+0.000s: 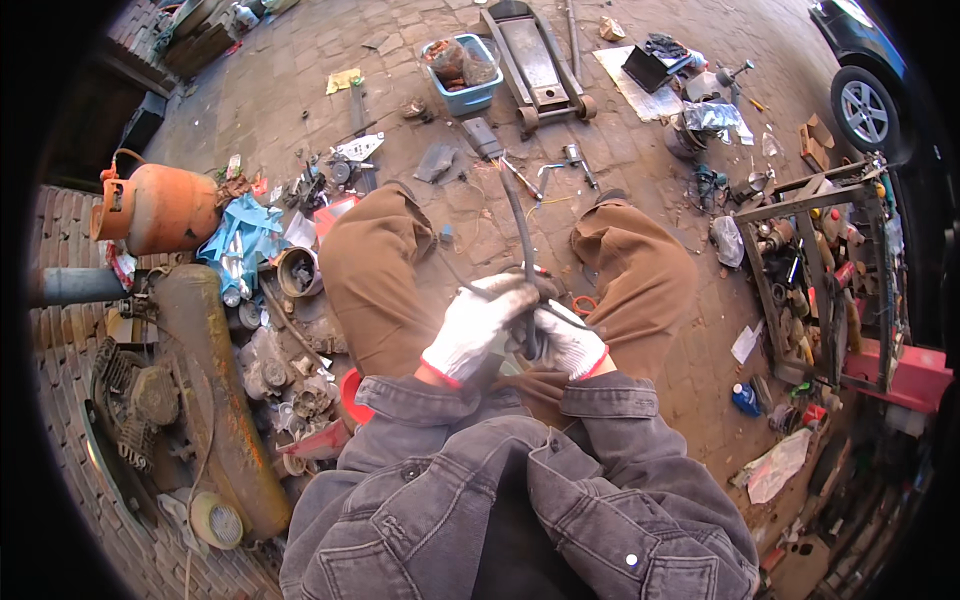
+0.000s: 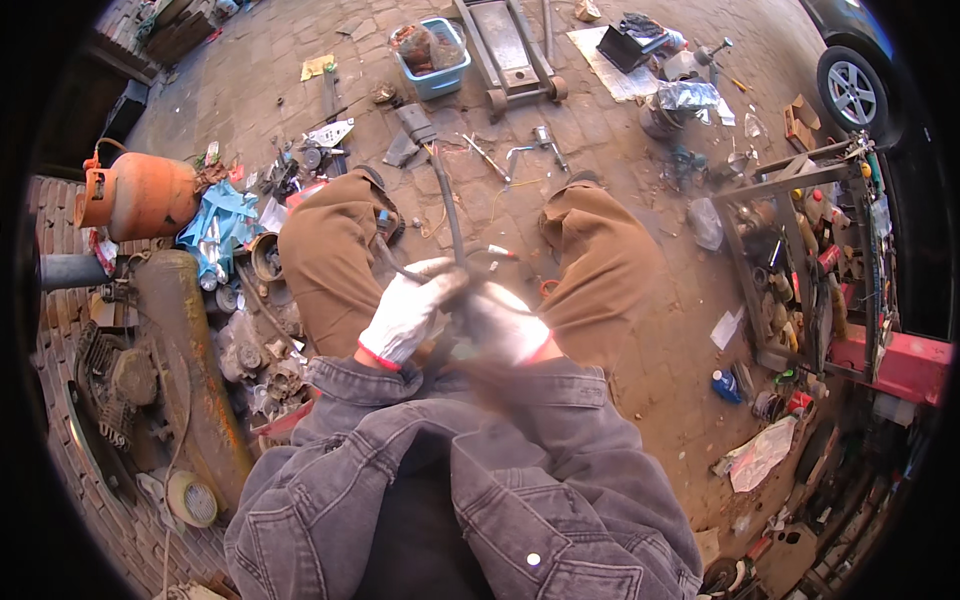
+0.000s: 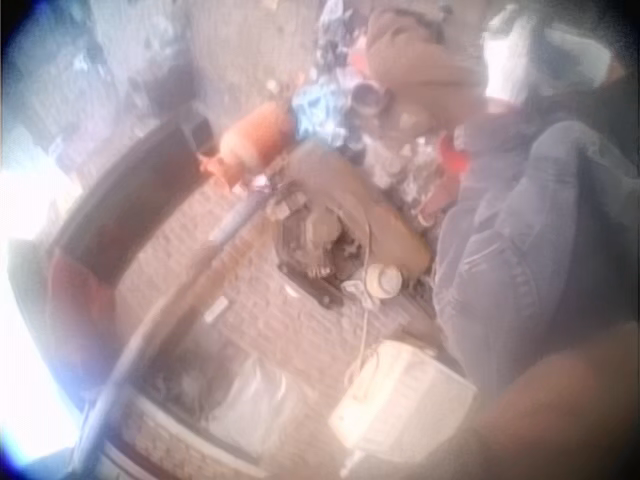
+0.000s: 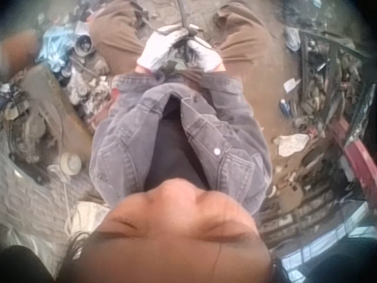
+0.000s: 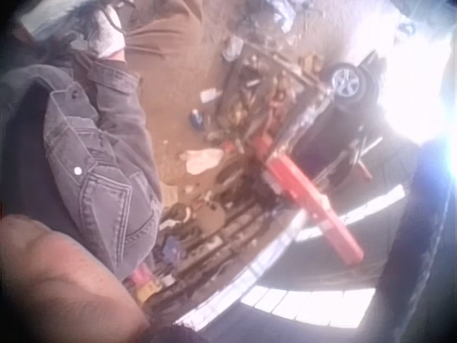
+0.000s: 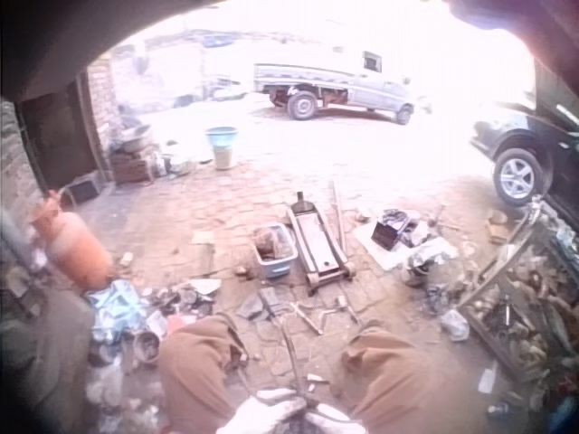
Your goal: The person strips insulation from a wire, then uses a small tool to scrape and clean the exposed conductor. They continue by stripping and twisting multiple wires together, handling them one at a time.
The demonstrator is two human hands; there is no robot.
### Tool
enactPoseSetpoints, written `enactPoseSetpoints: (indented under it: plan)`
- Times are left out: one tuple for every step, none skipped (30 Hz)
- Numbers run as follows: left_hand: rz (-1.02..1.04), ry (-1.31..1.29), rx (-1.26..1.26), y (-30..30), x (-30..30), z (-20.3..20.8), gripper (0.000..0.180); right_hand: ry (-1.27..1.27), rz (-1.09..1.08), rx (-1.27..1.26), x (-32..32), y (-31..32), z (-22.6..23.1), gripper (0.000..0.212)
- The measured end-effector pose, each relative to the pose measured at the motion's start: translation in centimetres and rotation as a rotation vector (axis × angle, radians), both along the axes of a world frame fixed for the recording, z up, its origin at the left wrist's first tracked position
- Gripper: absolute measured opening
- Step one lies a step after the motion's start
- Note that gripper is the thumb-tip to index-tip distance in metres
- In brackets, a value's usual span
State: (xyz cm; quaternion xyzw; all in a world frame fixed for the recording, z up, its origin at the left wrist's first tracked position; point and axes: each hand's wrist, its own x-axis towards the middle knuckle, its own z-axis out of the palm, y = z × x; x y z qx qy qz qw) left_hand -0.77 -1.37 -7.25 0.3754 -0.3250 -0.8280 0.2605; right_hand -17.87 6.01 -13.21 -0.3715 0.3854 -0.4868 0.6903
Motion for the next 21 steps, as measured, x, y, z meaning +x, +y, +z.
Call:
enactPoseSetpoints:
  plan:
    - [0.054, -0.008, 0.016, -0.2, -0.2, 0.0, 0.025, 0.130, -0.032, 0.005, -0.1, -0.2, 0.3, 0.029]
    - [0.119, 0.052, -0.007, -0.3, -0.2, 0.0, 0.024, 0.221, -0.065, -0.055, -0.2, -0.5, 0.6, 0.030]
    - [0.195, -0.015, -0.052, -0.5, -0.4, -0.1, 0.026, 0.198, -0.111, -0.064, -0.4, -0.7, 0.9, 0.030]
    - [0.228, -0.008, -0.003, -0.6, -0.3, -0.2, 0.027, 0.108, -0.173, -0.012, -0.5, -0.9, 1.4, 0.031]
    - [0.260, 0.027, 0.027, -0.6, -0.2, -0.3, 0.027, 0.078, -0.244, 0.013, -0.8, -1.1, 1.9, 0.032]
    - [0.294, 0.045, 0.071, -0.7, -0.1, -0.4, 0.028, 0.177, -0.313, -0.011, -1.2, -1.4, 2.4, 0.030]
    - [0.334, 0.088, 0.097, -0.7, 0.0, -0.5, 0.029, 0.219, -0.448, 0.107, -1.5, -1.7, 2.9, 0.029]
    - [0.346, 0.076, 0.087, -0.7, 0.1, -0.6, 0.030, 0.210, -0.561, 0.116, -1.7, -1.9, 3.5, 0.027]
    - [0.362, 0.064, 0.077, -0.8, 0.1, -0.6, 0.030, 0.258, -0.672, 0.151, -1.6, -1.9, 4.0, 0.025]
    - [0.378, 0.052, 0.069, -0.8, 0.1, -0.7, 0.030, 0.400, -0.776, 0.313, -1.6, -1.4, 4.6, 0.021]
    - [0.355, -0.006, 0.033, -0.9, 0.1, -0.8, 0.030, 0.476, -0.715, 0.160, -0.9, -0.9, 5.1, 0.017]
    - [0.329, -0.064, -0.003, -0.9, 0.0, -0.8, 0.030, 0.537, -0.661, 0.003, -0.2, -0.1, 5.6, 0.013]
    - [0.311, -0.101, -0.044, -1.0, -0.1, -0.9, 0.030, 0.844, -0.665, -0.206, 0.6, -0.3, 5.5, 0.010]
    - [0.285, -0.128, -0.054, -1.1, -0.2, -0.9, 0.030, 1.032, -0.580, -0.415, 1.3, -0.2, 5.6, 0.018]
    - [0.270, -0.136, -0.069, -1.1, -0.3, -1.0, 0.030, 1.110, -0.529, -0.483, 1.9, -0.3, 5.5, 0.025]
    - [0.257, -0.145, -0.085, -1.2, -0.3, -1.0, 0.030, 1.091, -0.503, -0.432, 2.4, -0.5, 5.4, 0.032]
    - [0.246, -0.142, -0.071, -1.3, -0.3, -1.1, 0.030, 1.100, -0.473, -0.504, 2.6, -0.8, 5.2, 0.036]
    - [0.238, -0.142, -0.056, -1.3, -0.2, -1.1, 0.030, 1.111, -0.433, -0.551, 2.6, -1.1, 5.0, 0.040]
    - [0.240, -0.149, -0.024, -1.3, 0.0, -1.1, 0.030, 1.120, -0.420, -0.645, 2.6, -1.3, 4.8, 0.045]
    - [0.239, -0.131, -0.057, -1.3, 0.2, -1.1, 0.030, 1.137, -0.392, -0.667, 2.6, -1.5, 4.6, 0.045]
    - [0.245, -0.118, -0.073, -1.3, 0.3, -1.1, 0.030, 1.142, -0.381, -0.705, 2.4, -1.7, 4.4, 0.046]
